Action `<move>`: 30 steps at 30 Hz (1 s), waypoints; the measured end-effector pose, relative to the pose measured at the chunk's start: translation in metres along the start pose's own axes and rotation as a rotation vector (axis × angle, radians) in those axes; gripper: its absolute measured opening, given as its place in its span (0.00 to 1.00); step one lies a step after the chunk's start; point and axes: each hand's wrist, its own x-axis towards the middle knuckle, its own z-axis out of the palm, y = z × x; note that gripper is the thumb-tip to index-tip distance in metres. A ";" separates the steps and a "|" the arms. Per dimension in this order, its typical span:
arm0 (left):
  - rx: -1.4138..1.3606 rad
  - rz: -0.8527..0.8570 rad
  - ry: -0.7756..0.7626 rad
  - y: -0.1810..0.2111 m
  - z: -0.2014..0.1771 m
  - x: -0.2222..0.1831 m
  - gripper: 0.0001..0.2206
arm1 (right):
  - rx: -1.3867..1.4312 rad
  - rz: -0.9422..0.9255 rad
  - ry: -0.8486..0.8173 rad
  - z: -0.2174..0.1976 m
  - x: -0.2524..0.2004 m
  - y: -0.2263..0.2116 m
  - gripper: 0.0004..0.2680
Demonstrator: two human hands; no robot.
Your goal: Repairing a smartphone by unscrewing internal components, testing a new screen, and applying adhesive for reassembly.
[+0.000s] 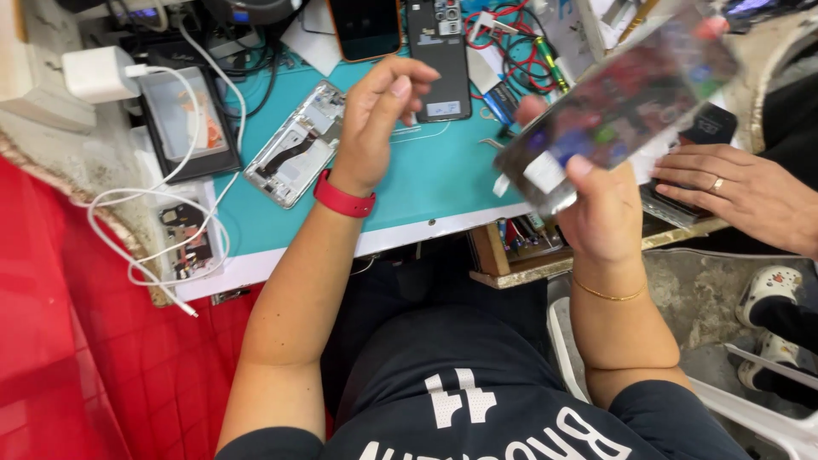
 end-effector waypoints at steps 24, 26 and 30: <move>-0.462 -0.424 -0.115 -0.007 -0.017 0.003 0.24 | -0.294 0.640 -0.759 -0.047 0.175 -0.013 0.43; -0.609 -0.297 0.053 -0.009 -0.015 0.003 0.24 | 0.175 0.403 -0.234 -0.039 0.151 0.000 0.31; -0.627 -0.208 0.189 -0.024 -0.004 0.005 0.23 | 0.133 0.296 -0.323 0.007 0.111 0.061 0.20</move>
